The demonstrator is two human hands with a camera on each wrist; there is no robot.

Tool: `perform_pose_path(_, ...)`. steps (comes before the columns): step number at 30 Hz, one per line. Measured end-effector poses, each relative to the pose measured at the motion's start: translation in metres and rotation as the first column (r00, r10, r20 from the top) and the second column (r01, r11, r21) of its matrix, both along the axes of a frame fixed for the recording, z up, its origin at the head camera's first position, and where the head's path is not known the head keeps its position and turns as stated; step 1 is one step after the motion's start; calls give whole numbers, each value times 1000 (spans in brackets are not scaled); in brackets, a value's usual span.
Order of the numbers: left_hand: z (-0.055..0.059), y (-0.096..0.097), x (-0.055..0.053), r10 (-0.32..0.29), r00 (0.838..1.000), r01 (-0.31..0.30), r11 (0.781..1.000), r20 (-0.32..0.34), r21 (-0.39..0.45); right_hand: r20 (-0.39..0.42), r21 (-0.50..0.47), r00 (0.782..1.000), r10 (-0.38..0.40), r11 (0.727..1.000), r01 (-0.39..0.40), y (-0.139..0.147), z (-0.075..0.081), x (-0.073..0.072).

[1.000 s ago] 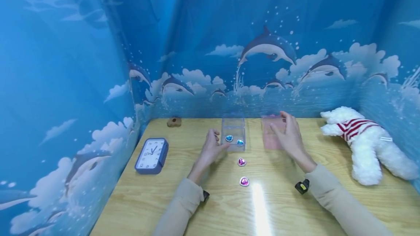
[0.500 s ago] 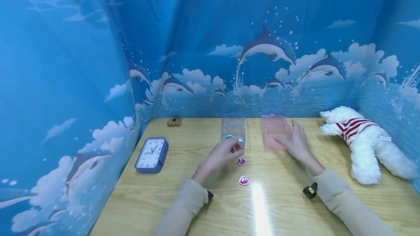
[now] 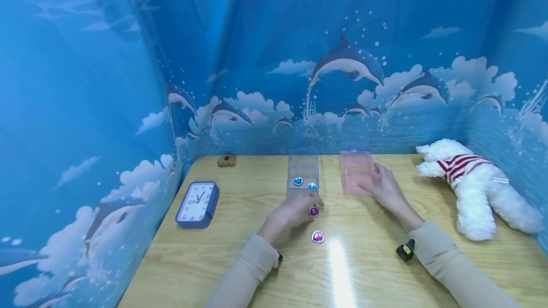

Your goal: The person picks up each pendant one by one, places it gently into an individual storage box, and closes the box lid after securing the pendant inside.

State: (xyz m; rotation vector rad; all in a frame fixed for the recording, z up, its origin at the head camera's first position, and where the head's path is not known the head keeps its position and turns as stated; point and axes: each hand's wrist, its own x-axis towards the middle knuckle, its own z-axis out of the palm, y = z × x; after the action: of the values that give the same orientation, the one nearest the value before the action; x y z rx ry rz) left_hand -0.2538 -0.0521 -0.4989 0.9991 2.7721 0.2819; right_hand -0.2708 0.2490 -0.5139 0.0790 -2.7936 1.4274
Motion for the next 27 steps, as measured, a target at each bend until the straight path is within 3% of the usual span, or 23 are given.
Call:
perform_pose_path(15, 1, 2, 3, -30, 999, 29, 997, -16, -72, 65, -16, 998, 10, 1000, -9, -5, 2, 6)
perform_pose_path(27, -1, 3, 2, -5, 1000, 6, 994, 7, -107, 93, -20, 996, -7, 1000, 9, -7, 1, 9)
